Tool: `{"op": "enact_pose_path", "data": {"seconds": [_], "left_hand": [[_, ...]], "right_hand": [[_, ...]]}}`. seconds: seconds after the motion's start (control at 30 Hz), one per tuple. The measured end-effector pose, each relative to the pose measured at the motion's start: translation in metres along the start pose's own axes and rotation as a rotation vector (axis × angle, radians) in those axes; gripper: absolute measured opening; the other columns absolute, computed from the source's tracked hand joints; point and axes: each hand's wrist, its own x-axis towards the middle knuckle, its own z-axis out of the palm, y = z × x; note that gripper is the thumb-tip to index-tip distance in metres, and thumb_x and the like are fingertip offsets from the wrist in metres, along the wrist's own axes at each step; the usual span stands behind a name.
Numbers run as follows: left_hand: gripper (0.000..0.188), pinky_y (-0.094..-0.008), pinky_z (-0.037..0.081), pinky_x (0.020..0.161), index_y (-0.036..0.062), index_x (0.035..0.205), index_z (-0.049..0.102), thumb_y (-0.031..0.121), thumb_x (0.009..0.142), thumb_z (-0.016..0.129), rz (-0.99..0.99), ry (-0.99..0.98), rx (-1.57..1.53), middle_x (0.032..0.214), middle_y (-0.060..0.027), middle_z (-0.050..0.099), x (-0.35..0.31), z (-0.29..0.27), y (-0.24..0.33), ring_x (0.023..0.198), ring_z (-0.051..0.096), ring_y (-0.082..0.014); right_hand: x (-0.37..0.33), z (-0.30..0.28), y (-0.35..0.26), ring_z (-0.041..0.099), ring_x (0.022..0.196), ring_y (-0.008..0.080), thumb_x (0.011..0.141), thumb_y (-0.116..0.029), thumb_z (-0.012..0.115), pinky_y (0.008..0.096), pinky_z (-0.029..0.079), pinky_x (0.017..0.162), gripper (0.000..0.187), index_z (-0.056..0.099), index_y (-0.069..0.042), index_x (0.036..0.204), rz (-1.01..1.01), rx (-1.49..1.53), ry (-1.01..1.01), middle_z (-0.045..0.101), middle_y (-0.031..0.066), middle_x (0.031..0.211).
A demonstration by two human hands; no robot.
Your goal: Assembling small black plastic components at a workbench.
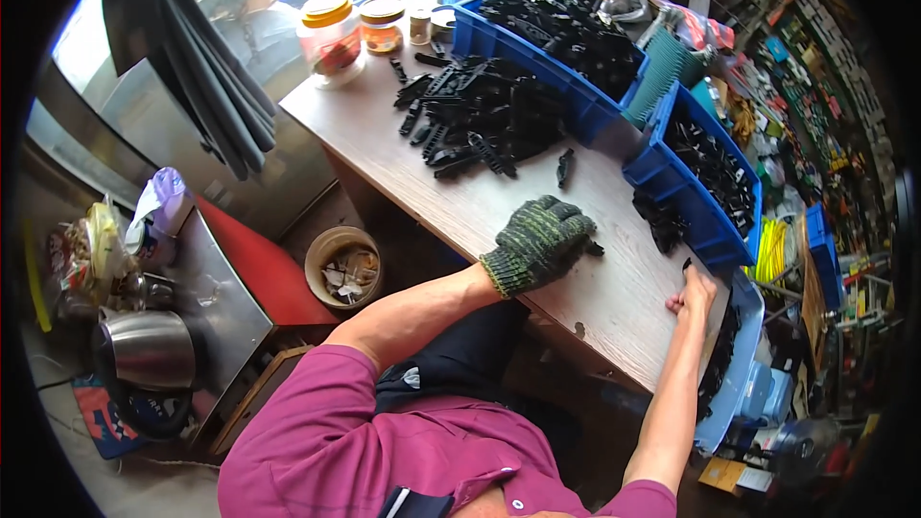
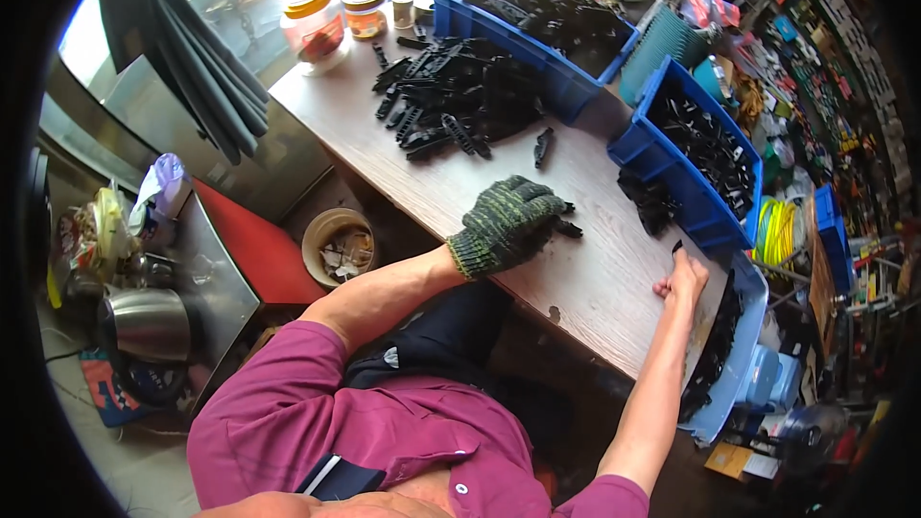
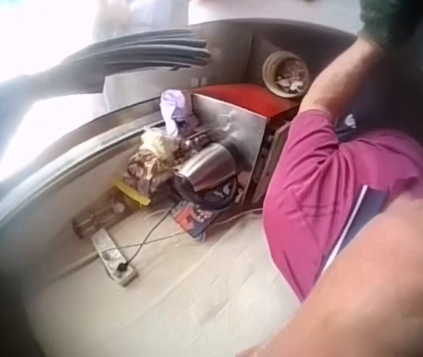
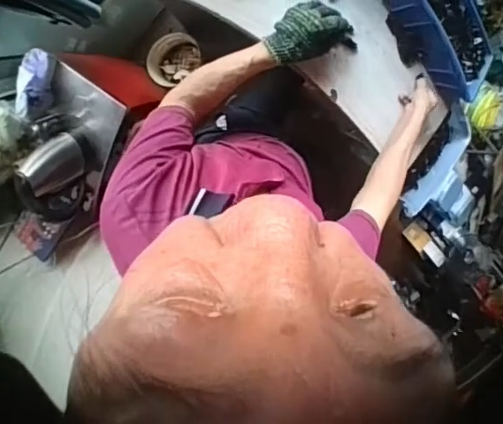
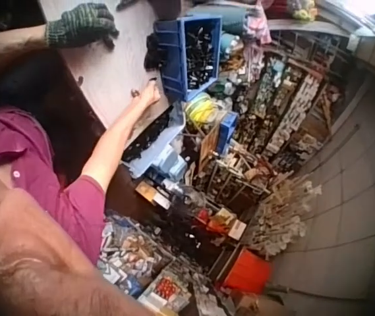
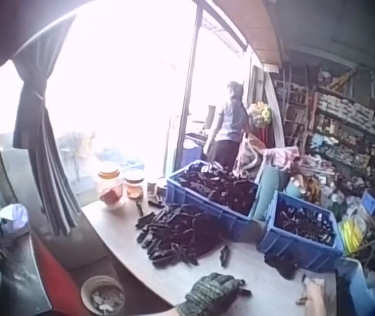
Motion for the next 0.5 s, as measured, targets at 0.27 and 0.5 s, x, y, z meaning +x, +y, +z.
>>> {"op": "enact_pose_path", "data": {"seconds": [0.27, 0.5], "left_hand": [[0.036, -0.0452, 0.051, 0.094, 0.0079, 0.123, 0.063, 0.011, 0.088, 0.066, -0.166, -0.011, -0.409, 0.116, -0.0166, 0.065, -0.008, 0.044, 0.04, 0.107, 0.062, -0.0371], [0.044, -0.0426, 0.05, 0.097, 0.0062, 0.132, 0.059, 0.014, 0.089, 0.066, -0.215, -0.272, -0.656, 0.121, -0.0176, 0.063, -0.001, 0.068, 0.045, 0.114, 0.061, -0.0337]], "right_hand": [[-0.095, 0.012, 0.011, 0.048, 0.036, 0.0195, 0.093, -0.024, 0.062, 0.0388, 0.052, 0.04, 0.022, 0.054, -0.004, 0.088, -0.094, 0.402, -0.63, 0.045, 0.0025, 0.046], [-0.117, 0.022, 0.013, 0.042, 0.04, 0.0075, 0.094, -0.021, 0.063, 0.0223, 0.038, 0.039, 0.019, 0.058, -0.003, 0.096, -0.176, 0.399, -0.719, 0.052, -0.0021, 0.063]]}}
